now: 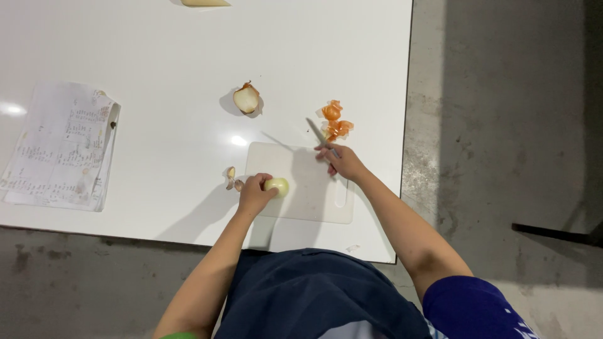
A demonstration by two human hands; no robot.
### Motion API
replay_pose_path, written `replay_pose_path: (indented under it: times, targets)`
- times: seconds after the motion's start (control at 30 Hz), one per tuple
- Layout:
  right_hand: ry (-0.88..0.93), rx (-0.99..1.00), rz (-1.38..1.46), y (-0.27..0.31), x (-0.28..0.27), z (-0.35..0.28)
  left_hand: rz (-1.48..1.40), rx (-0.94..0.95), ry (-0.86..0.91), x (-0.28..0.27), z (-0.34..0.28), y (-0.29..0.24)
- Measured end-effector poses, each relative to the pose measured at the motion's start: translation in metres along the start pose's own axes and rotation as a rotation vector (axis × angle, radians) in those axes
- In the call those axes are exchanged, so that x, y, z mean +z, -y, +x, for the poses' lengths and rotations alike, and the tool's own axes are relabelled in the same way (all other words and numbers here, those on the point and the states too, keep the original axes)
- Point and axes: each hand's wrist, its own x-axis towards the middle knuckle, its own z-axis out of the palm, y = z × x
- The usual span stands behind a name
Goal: Cutting an onion into slices on a small cutting board using a kitchen knife.
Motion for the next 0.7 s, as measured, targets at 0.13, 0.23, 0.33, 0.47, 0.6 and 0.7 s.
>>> replay_pose_path:
  times: [0.13, 0.23, 0.33, 0.47, 0.6, 0.7]
  targets:
    - [0.042, 0.110, -0.145, 0.015, 0.007, -0.016, 0.293, 0.169, -0.127, -0.010, -0.016, -0.018]
    - [-0.026, 0.102, -0.239, 0.039, 0.011, -0.043, 0.345, 0.460, -0.146, -0.014, -0.030, -0.027]
    - [0.012, -0.034, -0.457, 0.014, 0.019, -0.058, 0.285, 0.546, -0.089, -0.016, -0.035, -0.038]
    - [0.143, -0.178, -0.546, -0.016, 0.038, -0.099, 0.313, 0.350, -0.024, -0.011, -0.051, -0.051]
    - [0.114, -0.314, -0.512, -0.012, 0.042, -0.122, 0.404, 0.422, -0.057, 0.001, -0.053, -0.058]
    - [0.140, -0.019, -0.636, 0.005, 0.050, -0.138, 0.571, 0.563, -0.079, 0.010, -0.050, -0.056]
